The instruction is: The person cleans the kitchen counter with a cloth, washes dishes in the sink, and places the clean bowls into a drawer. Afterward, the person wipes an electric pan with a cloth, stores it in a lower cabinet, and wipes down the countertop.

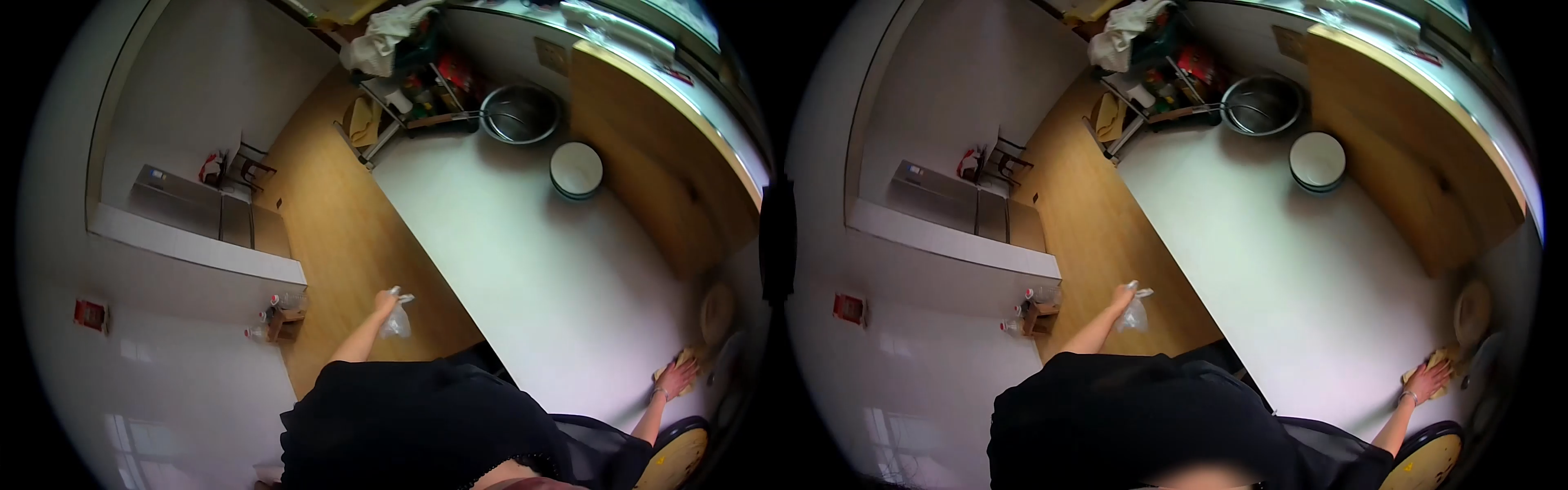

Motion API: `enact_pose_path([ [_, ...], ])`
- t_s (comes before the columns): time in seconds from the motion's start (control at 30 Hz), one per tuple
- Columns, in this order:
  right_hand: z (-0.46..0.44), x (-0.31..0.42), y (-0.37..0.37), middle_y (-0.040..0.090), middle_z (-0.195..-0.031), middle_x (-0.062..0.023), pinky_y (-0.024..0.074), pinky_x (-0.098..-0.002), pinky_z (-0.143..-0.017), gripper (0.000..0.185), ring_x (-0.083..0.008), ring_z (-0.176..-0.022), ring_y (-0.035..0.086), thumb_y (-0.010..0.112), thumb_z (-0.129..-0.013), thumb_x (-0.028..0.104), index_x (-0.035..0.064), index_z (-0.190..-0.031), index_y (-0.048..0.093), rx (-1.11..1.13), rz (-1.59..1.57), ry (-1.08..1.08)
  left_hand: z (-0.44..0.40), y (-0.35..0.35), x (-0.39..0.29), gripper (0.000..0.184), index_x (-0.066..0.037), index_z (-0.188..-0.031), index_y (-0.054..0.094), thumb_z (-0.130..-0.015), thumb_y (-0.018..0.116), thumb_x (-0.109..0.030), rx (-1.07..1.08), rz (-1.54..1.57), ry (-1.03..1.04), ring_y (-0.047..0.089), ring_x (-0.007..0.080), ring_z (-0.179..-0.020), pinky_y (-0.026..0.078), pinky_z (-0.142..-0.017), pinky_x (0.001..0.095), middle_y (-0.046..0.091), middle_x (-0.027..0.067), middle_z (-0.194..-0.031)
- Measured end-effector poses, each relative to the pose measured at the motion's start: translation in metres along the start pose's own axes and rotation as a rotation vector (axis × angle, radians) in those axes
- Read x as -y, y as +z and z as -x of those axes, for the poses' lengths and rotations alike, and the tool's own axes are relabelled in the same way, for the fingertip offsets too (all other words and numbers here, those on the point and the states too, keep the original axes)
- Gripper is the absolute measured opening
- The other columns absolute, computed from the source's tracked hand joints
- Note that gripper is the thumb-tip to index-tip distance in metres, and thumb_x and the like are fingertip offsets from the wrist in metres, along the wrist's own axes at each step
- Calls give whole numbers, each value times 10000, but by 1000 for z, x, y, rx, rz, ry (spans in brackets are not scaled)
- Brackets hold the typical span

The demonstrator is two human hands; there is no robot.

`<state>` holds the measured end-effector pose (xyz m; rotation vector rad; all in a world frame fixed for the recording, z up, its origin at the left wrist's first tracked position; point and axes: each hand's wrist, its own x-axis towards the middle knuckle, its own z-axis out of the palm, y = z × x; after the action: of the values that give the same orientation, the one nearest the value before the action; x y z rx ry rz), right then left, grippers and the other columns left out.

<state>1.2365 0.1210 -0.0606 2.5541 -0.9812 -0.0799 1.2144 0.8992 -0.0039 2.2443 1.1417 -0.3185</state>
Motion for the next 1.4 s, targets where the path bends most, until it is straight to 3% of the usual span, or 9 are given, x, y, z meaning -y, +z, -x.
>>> enact_pose_path([
  [0.17, 7, -14, -32, 234, -1330, -95, 244, -399, -970, 536, -289, -1187, 276, 437, -809, 371, 139, -1271, 294, 141, 74, 2, -100, -10, 106, 421, -12, -975, 435, -570, 548, -20, 184, 889, -401, 523, 282, -807, 450, -642, 382, 479, 125, -844],
  [0.27, 20, -32, 10, 275, -1296, -122, 284, -403, -936, 488, -294, -1155, 320, 497, -788, 291, 125, -1226, 360, -405, -283, -14, -137, -17, 106, 566, -12, -1053, 350, -525, 514, 113, -72, 942, -176, 507, 292, -857, 461, -658, 386, 459, 155, -962],
  [0.4, 80, -1, -37, 288, -1275, -143, 307, -382, -922, 495, -297, -1125, 344, 561, -746, 169, 83, -1197, 377, -481, -369, -6, -173, -79, 24, 484, -36, -968, 430, -553, 675, 15, -639, 672, 58, 536, 225, -830, 435, -705, 357, 556, 120, -833],
  [0.5, 131, 41, -74, 288, -1259, -170, 319, -371, -917, 507, -308, -1104, 355, 574, -728, 140, 58, -1188, 378, -328, -329, 133, -260, -128, -3, 331, -103, -825, 488, -561, 687, -91, -741, 276, 282, 555, 270, -752, 433, -646, 336, 581, 78, -780],
  [0.73, 246, 92, -125, 281, -1230, -208, 318, -385, -921, 478, -333, -1085, 359, 562, -705, 88, 38, -1153, 405, -101, -350, 242, -357, -223, -118, 275, -64, -851, 522, -603, 638, -36, -736, 467, 646, 548, 164, -579, 432, -538, 262, 572, 55, -656],
  [0.9, 316, 66, -136, 525, -839, -190, 440, -361, -666, 209, -275, -781, 519, 537, -684, 120, -10, -848, 550, -272, -231, 275, -435, -259, -162, 280, -24, -889, 536, -619, 607, -39, -706, 740, 545, 566, 234, -697, 433, -633, 307, 585, 115, -752],
  [1.03, 342, 77, -140, 521, -746, -151, 426, -338, -589, 173, -241, -678, 512, 523, -679, 104, -5, -809, 555, 36, -368, 451, -456, -299, -171, 344, -3, -975, 517, -638, 584, -24, -855, 743, 467, 566, 246, -734, 435, -672, 299, 579, 136, -841],
  [1.23, 352, 118, -125, 513, -607, -94, 407, -302, -474, 127, -191, -523, 500, 502, -671, 80, 2, -751, 562, 581, -788, 752, -535, -294, -210, 630, 43, -1166, 338, -665, 636, -196, -638, 398, 563, 461, 298, -1017, 389, -822, 372, 446, 196, -1126],
  [1.4, 414, 181, -142, 505, -680, -43, 391, -211, -439, 120, -98, -515, 451, 513, -725, 83, 15, -820, 541, 271, -1150, 823, -594, -255, -252, 990, 86, -1252, 134, -611, 654, -461, -269, -155, 472, 347, 348, -1121, 353, -888, 378, 274, 244, -1258],
])
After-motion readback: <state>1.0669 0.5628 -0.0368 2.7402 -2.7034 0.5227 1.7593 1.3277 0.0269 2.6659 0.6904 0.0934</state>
